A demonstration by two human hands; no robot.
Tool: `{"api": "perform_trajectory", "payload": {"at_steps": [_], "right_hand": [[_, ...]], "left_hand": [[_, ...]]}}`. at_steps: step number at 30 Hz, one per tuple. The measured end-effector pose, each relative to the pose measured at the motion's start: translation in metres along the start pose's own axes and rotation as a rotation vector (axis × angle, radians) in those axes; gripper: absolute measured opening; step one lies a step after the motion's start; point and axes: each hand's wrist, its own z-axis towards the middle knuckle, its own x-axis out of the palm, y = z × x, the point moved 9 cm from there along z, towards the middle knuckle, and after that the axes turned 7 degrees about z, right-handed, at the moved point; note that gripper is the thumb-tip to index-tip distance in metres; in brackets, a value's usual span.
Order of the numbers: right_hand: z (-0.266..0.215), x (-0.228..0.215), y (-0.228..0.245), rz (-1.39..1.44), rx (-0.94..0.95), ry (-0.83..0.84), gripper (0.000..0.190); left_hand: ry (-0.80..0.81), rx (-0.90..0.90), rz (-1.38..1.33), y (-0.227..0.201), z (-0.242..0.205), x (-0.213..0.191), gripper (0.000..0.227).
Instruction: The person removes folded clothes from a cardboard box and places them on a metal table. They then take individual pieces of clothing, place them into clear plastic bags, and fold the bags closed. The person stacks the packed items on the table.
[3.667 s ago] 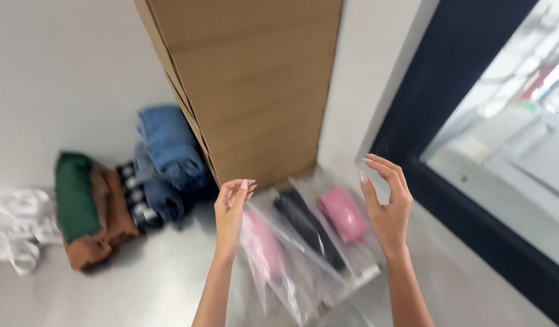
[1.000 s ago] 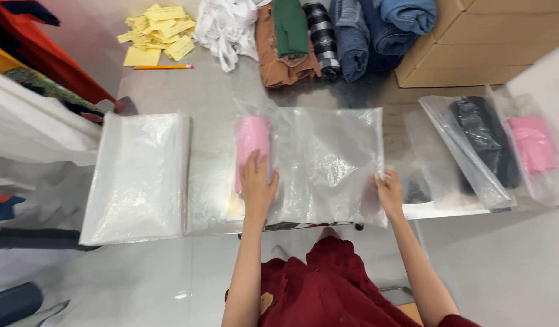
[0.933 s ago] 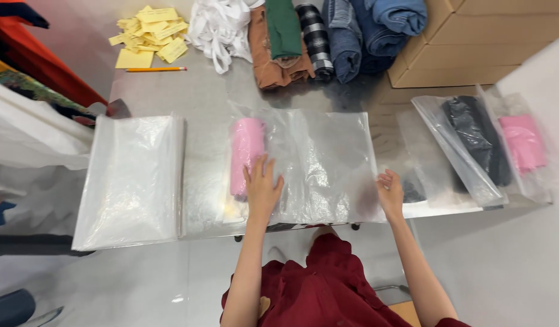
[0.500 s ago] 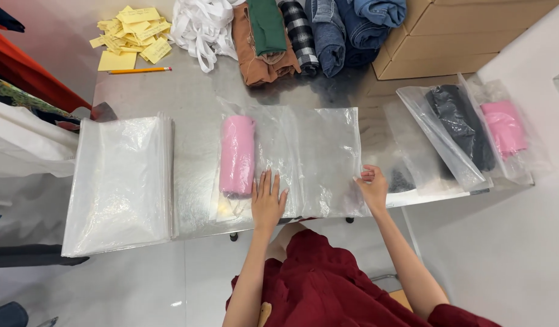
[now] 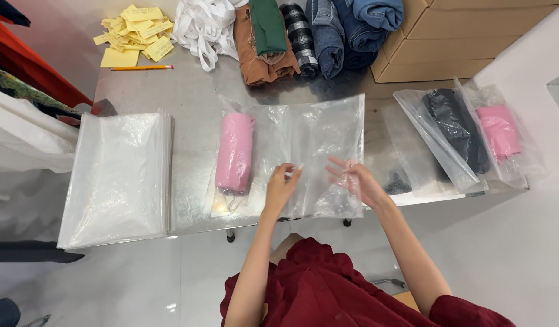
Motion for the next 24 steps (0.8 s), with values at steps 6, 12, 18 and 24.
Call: {"api": "perform_trajectory", "payload": {"at_steps": [6,12,18,24], "right_hand": [[-0.003,0.031,-0.005,0.602,0.166,0.197,0.052],[0.033,-0.011,-0.046,-0.141,0.174,0.037,0.057],[0.062,-0.004,-0.033,-0.614,-0.067,0.135,0.053],[0.066,0.03,-0.016,-1.152,-0.317,0.272,0.042]], "left_hand": [[0.156,0.004,0.018,-0.026,-0.003,0.031,0.06],[0.21,0.049,0.125,-0.046,-0.014,0.03,0.063],[0.092,0.197,0.077,-0.019,0.013,0.046,0.031],[-0.13,0.362,0.077,-0.057,-0.01,0.015,0.015]]}}
